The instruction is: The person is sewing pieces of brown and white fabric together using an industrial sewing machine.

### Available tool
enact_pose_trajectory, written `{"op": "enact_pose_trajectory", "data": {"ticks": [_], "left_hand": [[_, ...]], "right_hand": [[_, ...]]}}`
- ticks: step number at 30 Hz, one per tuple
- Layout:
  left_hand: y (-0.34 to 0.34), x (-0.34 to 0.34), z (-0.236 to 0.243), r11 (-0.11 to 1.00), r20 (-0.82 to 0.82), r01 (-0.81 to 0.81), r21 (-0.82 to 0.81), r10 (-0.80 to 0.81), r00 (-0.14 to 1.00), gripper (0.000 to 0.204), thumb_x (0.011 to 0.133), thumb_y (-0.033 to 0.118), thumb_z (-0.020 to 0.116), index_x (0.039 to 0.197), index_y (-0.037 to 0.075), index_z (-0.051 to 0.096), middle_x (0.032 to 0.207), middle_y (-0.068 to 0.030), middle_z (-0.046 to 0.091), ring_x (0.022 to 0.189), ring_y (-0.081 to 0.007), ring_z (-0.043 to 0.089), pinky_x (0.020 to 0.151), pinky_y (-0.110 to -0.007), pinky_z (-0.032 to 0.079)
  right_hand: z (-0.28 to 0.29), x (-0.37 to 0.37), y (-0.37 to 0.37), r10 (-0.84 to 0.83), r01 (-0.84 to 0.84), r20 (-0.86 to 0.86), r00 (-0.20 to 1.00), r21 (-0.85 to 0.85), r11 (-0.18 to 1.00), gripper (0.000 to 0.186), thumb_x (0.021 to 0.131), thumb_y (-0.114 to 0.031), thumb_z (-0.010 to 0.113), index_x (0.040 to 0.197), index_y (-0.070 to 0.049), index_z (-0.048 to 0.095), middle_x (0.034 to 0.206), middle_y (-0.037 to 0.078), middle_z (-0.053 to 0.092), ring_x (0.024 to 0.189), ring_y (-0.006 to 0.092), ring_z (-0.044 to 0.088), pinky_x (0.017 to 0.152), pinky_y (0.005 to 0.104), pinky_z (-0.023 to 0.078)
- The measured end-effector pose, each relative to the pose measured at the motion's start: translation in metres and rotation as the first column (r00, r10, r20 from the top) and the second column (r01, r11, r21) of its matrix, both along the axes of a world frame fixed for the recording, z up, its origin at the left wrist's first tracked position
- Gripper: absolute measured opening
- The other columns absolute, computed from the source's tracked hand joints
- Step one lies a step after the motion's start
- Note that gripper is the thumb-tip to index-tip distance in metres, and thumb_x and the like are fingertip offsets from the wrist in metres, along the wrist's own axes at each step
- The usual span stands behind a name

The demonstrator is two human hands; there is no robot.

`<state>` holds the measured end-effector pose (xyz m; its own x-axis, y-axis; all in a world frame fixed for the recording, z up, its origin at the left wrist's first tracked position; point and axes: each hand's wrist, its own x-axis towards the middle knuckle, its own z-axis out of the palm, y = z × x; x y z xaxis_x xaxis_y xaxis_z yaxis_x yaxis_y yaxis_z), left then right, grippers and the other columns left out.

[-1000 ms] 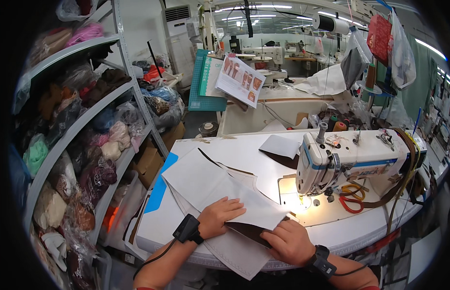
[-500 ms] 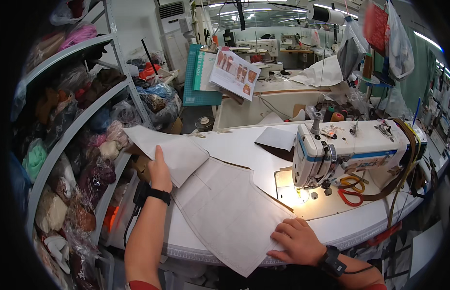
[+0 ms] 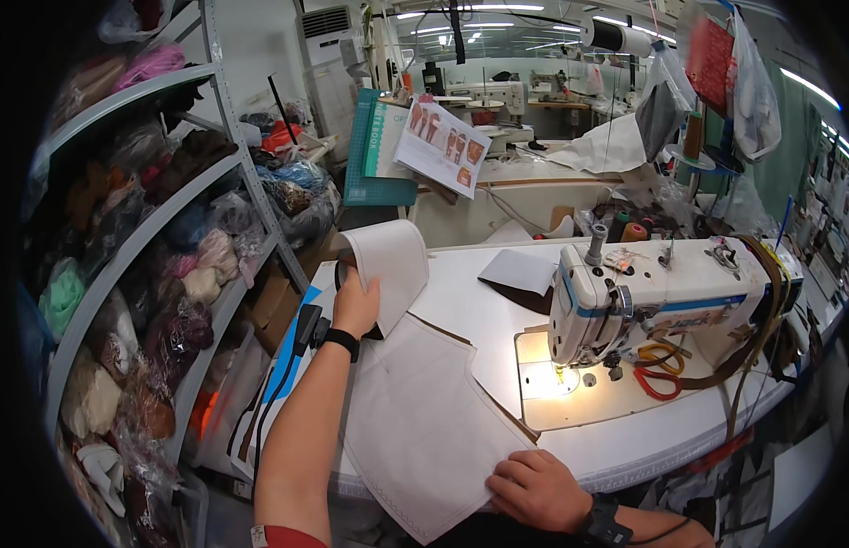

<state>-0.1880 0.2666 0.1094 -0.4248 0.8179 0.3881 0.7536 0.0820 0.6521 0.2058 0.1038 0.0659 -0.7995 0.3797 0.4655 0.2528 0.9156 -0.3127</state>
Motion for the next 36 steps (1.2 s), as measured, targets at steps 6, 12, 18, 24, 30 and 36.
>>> {"op": "enact_pose_trajectory", "data": {"ticks": [6, 12, 18, 24, 30, 36], "left_hand": [[-0.027, -0.023, -0.020, 0.992, -0.184, -0.115, -0.049, 0.104, 0.977, 0.094, 0.091, 0.028, 0.067, 0.157, -0.010, 0.010, 0.145, -0.0325, 0.049, 0.132, -0.0424, 0.053, 0.106, -0.040, 0.045], [-0.059, 0.034, -0.040, 0.845, -0.349, -0.175, -0.505, -0.015, 0.937, 0.085, 0.092, 0.052, 0.061, 0.162, 0.024, 0.023, 0.161, -0.0275, 0.028, 0.147, -0.0564, 0.020, 0.112, -0.076, 0.012], [-0.047, 0.048, -0.047, 0.883, -0.351, -0.092, -0.461, -0.086, 0.932, 0.079, 0.092, 0.056, 0.058, 0.159, 0.022, 0.032, 0.163, -0.0240, 0.028, 0.151, -0.0509, 0.016, 0.113, -0.076, 0.008], [-0.046, 0.071, -0.037, 0.959, -0.283, 0.184, -0.217, -0.242, 0.928, 0.076, 0.094, 0.050, 0.063, 0.155, 0.010, 0.039, 0.160, -0.0252, 0.032, 0.150, -0.0454, 0.024, 0.118, -0.067, 0.013], [-0.149, 0.143, 0.039, 0.378, 0.136, 0.914, -0.146, -0.908, 0.397, 0.085, 0.086, 0.035, 0.079, 0.152, 0.001, 0.038, 0.145, -0.0272, 0.050, 0.134, -0.0398, 0.050, 0.112, -0.043, 0.040], [-0.183, 0.132, 0.026, 0.742, -0.164, 0.612, -0.275, -0.663, 0.730, 0.067, 0.079, 0.003, 0.067, 0.144, 0.000, 0.049, 0.117, -0.0238, 0.065, 0.104, -0.0423, 0.064, 0.089, -0.043, 0.054]], "right_hand": [[-0.003, -0.001, 0.007, 0.027, -0.026, -0.066, 0.997, 0.016, 1.000, 0.029, 0.079, -0.014, 0.072, 0.107, -0.008, 0.066, 0.104, 0.004, 0.063, 0.101, 0.0240, 0.060, 0.083, 0.0352, 0.050], [0.016, 0.002, 0.009, -0.027, 0.031, -0.109, 0.994, 0.037, 0.999, 0.027, 0.077, -0.010, 0.069, 0.104, -0.009, 0.069, 0.087, 0.002, 0.057, 0.086, 0.0204, 0.058, 0.074, 0.0325, 0.047], [0.041, 0.002, -0.001, -0.089, 0.107, -0.086, 0.992, 0.226, 0.968, 0.041, 0.075, -0.011, 0.069, 0.116, -0.009, 0.072, 0.073, -0.002, 0.051, 0.063, 0.0145, 0.052, 0.063, 0.0280, 0.044], [0.036, -0.015, -0.001, -0.064, 0.120, -0.215, 0.975, 0.262, 0.958, 0.045, 0.074, -0.011, 0.066, 0.119, -0.003, 0.070, 0.087, 0.002, 0.063, 0.068, 0.0129, 0.057, 0.062, 0.0271, 0.047], [0.043, -0.018, 0.009, -0.118, 0.177, -0.294, 0.948, 0.182, 0.967, 0.046, 0.076, -0.010, 0.066, 0.121, 0.000, 0.068, 0.099, 0.008, 0.069, 0.083, 0.0199, 0.067, 0.069, 0.0309, 0.052], [0.034, -0.007, 0.019, -0.084, 0.136, -0.360, 0.929, 0.122, 0.983, 0.040, 0.077, -0.008, 0.070, 0.117, -0.002, 0.070, 0.096, 0.010, 0.070, 0.084, 0.0244, 0.069, 0.071, 0.0353, 0.055]]}}
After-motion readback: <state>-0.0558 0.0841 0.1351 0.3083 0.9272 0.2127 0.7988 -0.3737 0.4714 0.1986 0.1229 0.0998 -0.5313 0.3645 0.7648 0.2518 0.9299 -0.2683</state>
